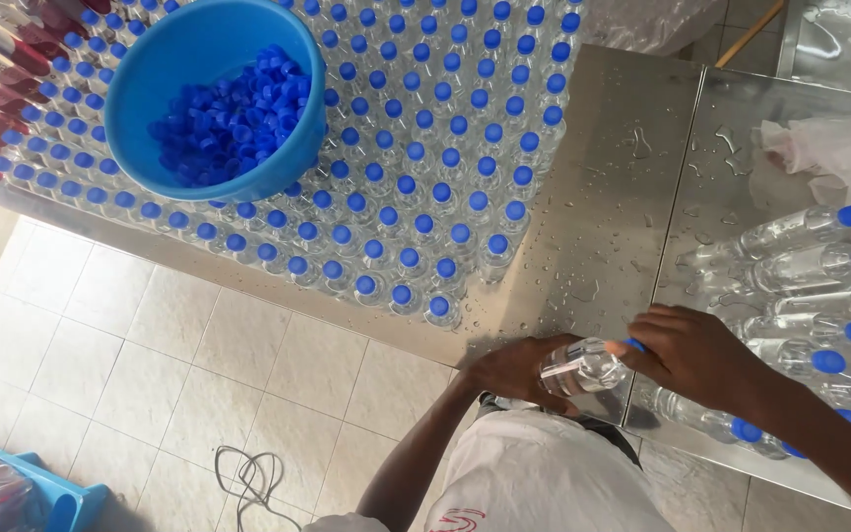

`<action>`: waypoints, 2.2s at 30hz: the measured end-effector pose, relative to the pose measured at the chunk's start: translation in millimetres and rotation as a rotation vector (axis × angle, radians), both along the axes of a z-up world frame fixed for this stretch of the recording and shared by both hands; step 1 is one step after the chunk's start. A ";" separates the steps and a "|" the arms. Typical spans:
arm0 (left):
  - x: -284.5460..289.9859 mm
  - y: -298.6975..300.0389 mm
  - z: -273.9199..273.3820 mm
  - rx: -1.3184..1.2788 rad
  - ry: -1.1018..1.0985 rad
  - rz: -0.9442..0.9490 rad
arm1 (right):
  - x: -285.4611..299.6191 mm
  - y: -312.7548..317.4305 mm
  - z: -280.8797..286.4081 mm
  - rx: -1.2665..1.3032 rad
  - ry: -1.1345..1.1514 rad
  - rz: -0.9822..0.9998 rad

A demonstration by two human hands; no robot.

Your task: Manually screwing plastic caps onto water bottles at a production station.

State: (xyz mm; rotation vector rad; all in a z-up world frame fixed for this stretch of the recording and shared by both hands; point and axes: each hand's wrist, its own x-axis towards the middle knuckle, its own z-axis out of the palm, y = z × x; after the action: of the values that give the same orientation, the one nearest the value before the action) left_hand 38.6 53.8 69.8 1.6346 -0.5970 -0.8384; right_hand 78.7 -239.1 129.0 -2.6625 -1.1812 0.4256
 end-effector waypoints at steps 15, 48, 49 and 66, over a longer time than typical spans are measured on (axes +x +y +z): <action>4.1 14.4 -3.9 -0.141 0.058 -0.011 | -6.8 -15.6 -5.3 0.144 0.127 0.016; -1.4 -8.5 -9.8 -0.008 0.337 -0.119 | -7.3 -11.2 -133.7 0.349 0.215 -0.523; -10.6 -22.5 -32.9 0.352 -0.087 -0.013 | -2.1 -20.6 -164.0 0.120 0.450 -0.529; -20.1 -24.1 -116.5 0.338 -0.363 0.975 | 43.2 129.6 -52.2 0.185 0.340 -0.323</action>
State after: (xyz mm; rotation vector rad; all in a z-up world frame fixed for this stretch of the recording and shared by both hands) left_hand 18.6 29.6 -46.7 2.0971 0.1572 0.0919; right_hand 121.9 -109.4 76.8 -2.4334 -0.6454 0.6422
